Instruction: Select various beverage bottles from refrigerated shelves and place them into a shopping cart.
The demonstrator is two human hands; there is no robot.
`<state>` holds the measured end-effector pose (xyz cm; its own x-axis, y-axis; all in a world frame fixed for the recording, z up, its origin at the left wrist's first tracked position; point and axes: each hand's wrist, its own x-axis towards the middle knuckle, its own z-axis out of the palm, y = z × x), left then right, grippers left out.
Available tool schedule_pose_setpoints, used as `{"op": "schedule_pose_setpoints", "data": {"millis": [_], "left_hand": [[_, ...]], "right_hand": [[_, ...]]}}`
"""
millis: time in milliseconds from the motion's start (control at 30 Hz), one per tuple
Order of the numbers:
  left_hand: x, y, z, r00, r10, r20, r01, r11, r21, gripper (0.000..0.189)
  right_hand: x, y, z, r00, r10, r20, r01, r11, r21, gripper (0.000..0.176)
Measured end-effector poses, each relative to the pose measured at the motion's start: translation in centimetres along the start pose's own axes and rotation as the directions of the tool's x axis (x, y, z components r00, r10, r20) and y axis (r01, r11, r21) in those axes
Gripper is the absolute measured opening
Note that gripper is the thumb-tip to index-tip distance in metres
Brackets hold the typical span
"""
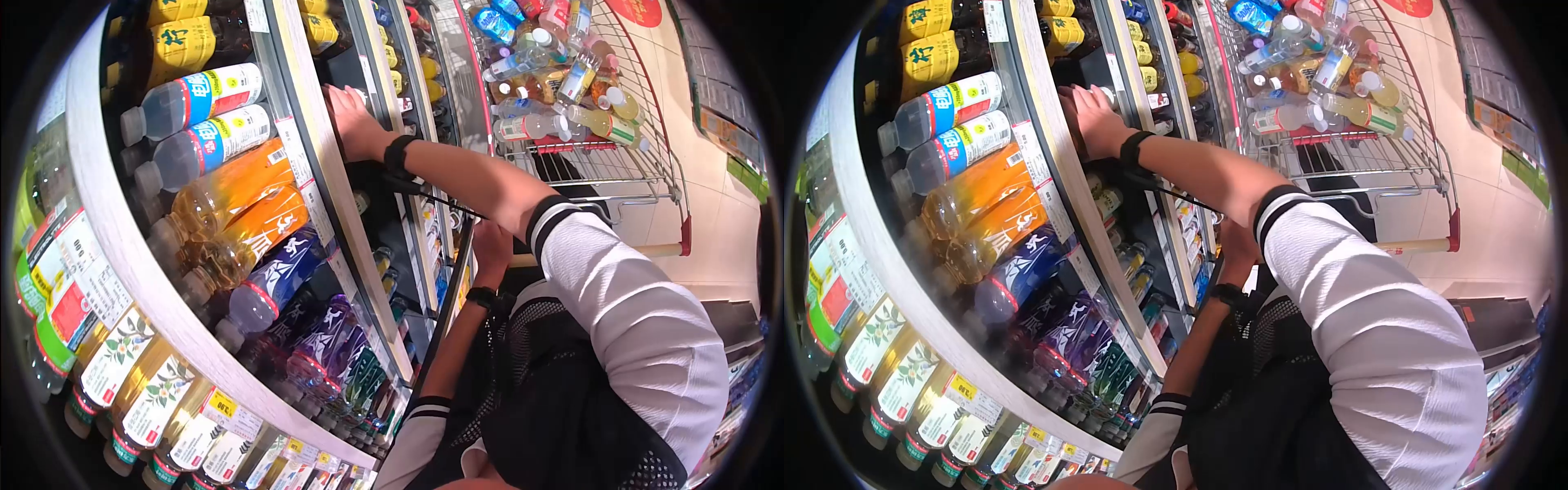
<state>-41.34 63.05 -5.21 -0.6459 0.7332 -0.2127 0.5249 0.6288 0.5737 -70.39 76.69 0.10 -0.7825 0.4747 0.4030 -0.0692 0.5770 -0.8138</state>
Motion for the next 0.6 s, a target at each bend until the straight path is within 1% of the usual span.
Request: {"op": "schedule_pose_setpoints", "data": {"millis": [33, 67, 133, 167, 200, 267, 300, 333, 400, 433, 467, 533, 567, 600], "left_hand": [[0.6, 1.5, -1.4, 0.994, -0.108, 0.028, 0.111, 0.988, -0.112, 0.033], [1.2, 3.1, -2.8, 0.993, -0.111, 0.029, 0.114, 0.987, -0.113, 0.033], [2.0, 5.3, -4.9, 0.97, -0.243, -0.008, 0.234, 0.942, -0.24, 0.033], [2.0, 5.5, -4.8, 0.962, -0.258, -0.086, 0.23, 0.94, -0.251, 0.032], [1.9, 5.4, -4.6, 0.962, -0.259, -0.092, 0.229, 0.94, -0.254, 0.032], [2.2, 4.8, -4.4, 0.964, -0.265, -0.005, 0.256, 0.935, -0.244, 0.032], [1.9, 4.9, -4.3, 0.955, -0.296, -0.026, 0.277, 0.92, -0.278, 0.031], [1.7, 4.8, -4.3, 0.957, -0.287, -0.03, 0.268, 0.922, -0.278, 0.031], [1.4, 4.4, -3.9, 0.987, -0.128, -0.099, 0.116, 0.986, -0.115, 0.028], [1.3, 4.2, -3.8, 0.987, -0.147, -0.059, 0.139, 0.983, -0.118, 0.026], [1.2, 4.0, -3.6, 0.99, -0.132, -0.058, 0.129, 0.99, -0.056, 0.025], [0.6, 2.5, -2.2, 0.997, -0.081, -0.004, 0.081, 0.996, -0.04, 0.027], [0.4, 2.2, -1.8, 0.997, -0.073, -0.004, 0.072, 0.997, -0.04, 0.027], [0.2, 1.9, -1.3, 0.995, -0.067, -0.073, 0.06, 0.993, -0.106, 0.029]], "right_hand": [[0.1, 0.2, 0.6, 0.997, -0.046, -0.066, 0.043, 0.998, -0.044, 0.092], [0.2, 0.4, 0.8, 0.997, -0.044, -0.063, 0.042, 0.998, -0.043, 0.092], [0.4, 0.5, 0.9, 0.994, -0.054, -0.093, 0.07, 0.981, 0.182, 0.081], [0.3, 0.5, 1.1, 0.992, -0.063, -0.112, 0.079, 0.987, 0.14, 0.071], [0.1, 0.5, 1.1, 0.992, -0.069, -0.109, 0.085, 0.986, 0.14, 0.071], [0.2, 0.6, 0.9, 0.989, -0.105, -0.102, 0.123, 0.974, 0.189, 0.067], [0.1, 0.5, 0.7, 0.99, -0.077, -0.116, 0.102, 0.968, 0.229, 0.066], [0.0, 0.4, 0.6, 0.989, -0.083, -0.122, 0.109, 0.968, 0.224, 0.066], [-0.3, 0.3, 0.7, 0.986, 0.013, -0.167, 0.034, 0.962, 0.272, 0.079], [-0.5, 0.1, 0.4, 0.973, 0.055, -0.225, 0.017, 0.952, 0.306, 0.075], [-0.8, 0.0, 0.0, 0.971, 0.049, -0.234, 0.024, 0.953, 0.301, 0.075], [-1.0, -0.6, -1.9, 0.967, 0.153, -0.202, -0.055, 0.905, 0.422, 0.064], [-0.7, -0.8, -2.1, 0.94, 0.227, -0.254, -0.102, 0.899, 0.425, 0.056], [-0.7, -0.5, -2.4, 0.939, 0.224, -0.259, -0.098, 0.901, 0.422, 0.056]]}}
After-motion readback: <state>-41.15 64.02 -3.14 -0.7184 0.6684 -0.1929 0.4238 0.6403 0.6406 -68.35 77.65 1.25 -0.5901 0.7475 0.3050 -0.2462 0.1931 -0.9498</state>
